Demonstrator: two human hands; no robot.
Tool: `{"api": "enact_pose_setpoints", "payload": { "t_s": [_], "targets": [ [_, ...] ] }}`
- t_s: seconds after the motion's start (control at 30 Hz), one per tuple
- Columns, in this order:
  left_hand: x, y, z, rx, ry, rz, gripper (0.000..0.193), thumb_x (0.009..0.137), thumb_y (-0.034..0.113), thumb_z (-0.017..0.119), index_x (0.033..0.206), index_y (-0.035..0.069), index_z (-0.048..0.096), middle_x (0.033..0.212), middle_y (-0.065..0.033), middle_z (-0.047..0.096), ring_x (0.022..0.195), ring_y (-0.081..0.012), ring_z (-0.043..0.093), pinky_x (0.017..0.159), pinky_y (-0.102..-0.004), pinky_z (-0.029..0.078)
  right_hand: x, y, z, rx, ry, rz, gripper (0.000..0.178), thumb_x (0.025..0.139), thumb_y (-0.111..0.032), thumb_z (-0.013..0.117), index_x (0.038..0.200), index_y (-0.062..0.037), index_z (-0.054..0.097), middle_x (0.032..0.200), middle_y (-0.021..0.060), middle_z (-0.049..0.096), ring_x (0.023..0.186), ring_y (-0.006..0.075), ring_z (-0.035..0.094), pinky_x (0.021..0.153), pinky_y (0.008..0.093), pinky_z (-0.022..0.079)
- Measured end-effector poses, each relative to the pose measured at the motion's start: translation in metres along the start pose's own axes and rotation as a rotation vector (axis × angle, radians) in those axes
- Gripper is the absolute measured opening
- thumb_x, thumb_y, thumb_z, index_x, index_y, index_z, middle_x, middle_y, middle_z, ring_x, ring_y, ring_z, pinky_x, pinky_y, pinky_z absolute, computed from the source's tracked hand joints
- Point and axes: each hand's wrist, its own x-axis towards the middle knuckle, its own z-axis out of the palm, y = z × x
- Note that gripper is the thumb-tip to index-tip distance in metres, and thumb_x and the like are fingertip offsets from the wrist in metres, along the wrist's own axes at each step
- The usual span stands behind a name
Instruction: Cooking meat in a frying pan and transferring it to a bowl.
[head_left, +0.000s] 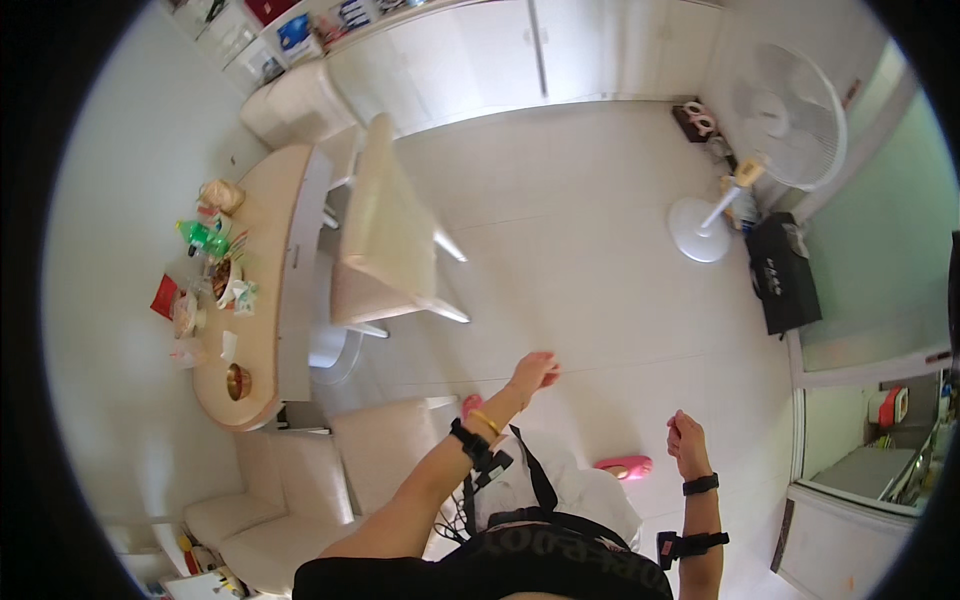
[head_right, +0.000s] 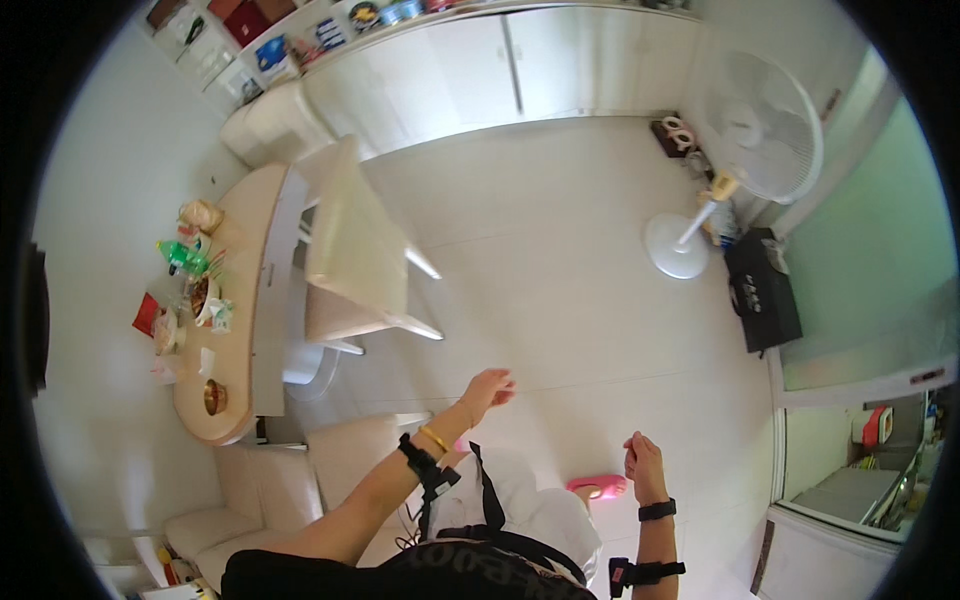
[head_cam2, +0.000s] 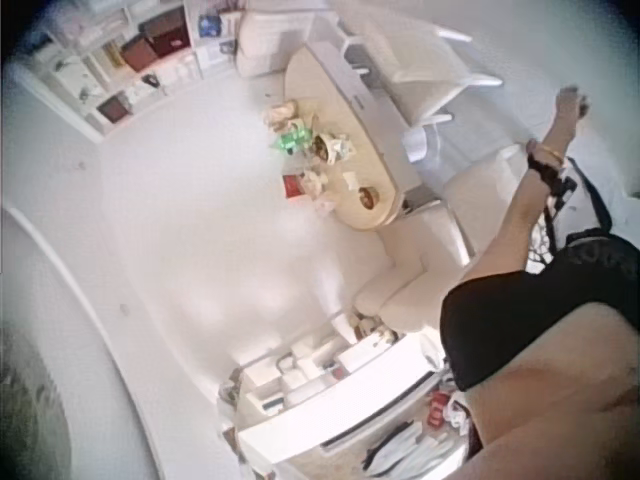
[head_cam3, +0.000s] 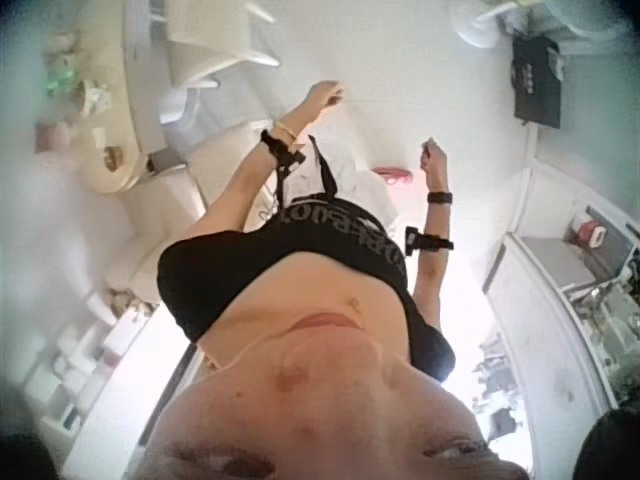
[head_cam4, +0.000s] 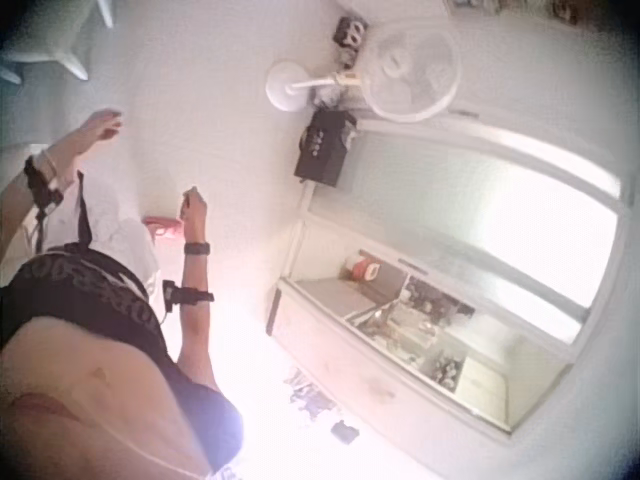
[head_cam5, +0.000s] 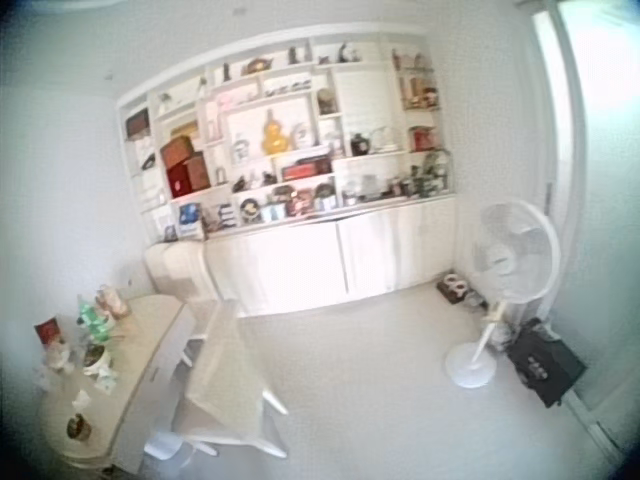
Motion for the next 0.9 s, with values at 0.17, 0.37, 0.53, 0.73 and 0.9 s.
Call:
{"api": "enact_pose_setpoints", "payload": {
  "t_s": [0.17,0.37,0.53,0.73,0.9],
  "targets": [
    [-0.008,0.076,0.216,0.43,-0.281,0.18,0.036,0.091,0.018,0.057,0.124,0.006,0.051,0.103,-0.0079,0.06,0.091,-0.0163,0.061,0.077,-0.0286,0.051,-0.034,-0.052,-0.099,-0.037,0.18,-0.186,0.027,0.094,-0.024,0.05,0.081,-0.0038,0.06,0.057,-0.0052,0.04,0.049,0.004,0.034,0.044,0.02,0.027],
    [-0.007,0.076,0.449,0.875,-0.69,0.527,0.032,0.088,0.018,0.056,0.118,0.007,0.054,0.098,-0.0098,0.064,0.083,-0.0192,0.065,0.076,-0.0305,0.051,-0.047,-0.1,-0.264,0.012,0.475,-0.389,0.026,0.083,-0.022,0.072,0.07,-0.0042,0.058,0.057,-0.0045,0.044,0.05,0.0045,0.038,0.047,0.0219,0.029],
    [0.009,0.033,0.61,1.086,-0.982,0.679,0.029,0.09,0.016,0.055,0.117,0.005,0.054,0.09,-0.0073,0.066,0.084,-0.0159,0.064,0.077,-0.0291,0.051,-0.017,-0.118,-0.395,0.265,0.533,-0.387,0.037,0.091,-0.037,0.062,0.07,-0.0078,0.055,0.056,-0.0031,0.043,0.049,0.0064,0.04,0.047,0.0217,0.031],
    [-0.034,-0.018,0.854,1.218,-1.354,0.738,0.027,0.091,0.013,0.052,0.117,0.004,0.055,0.091,-0.0101,0.064,0.08,-0.0184,0.063,0.076,-0.0311,0.05,-0.017,-0.12,-0.553,0.782,0.76,-0.427,0.031,0.092,-0.035,0.057,0.073,-0.0108,0.056,0.06,-0.0039,0.047,0.051,0.0054,0.041,0.047,0.021,0.031],
    [-0.056,-0.056,1.022,1.032,-1.521,0.732,0.027,0.092,0.012,0.052,0.118,0.004,0.054,0.093,-0.0103,0.063,0.081,-0.0191,0.062,0.076,-0.03,0.05,-0.03,-0.16,-0.665,1.063,0.777,-0.747,0.016,0.089,-0.025,0.056,0.083,-0.0104,0.059,0.065,-0.006,0.049,0.052,0.0038,0.037,0.044,0.0187,0.028]
  ]
}}
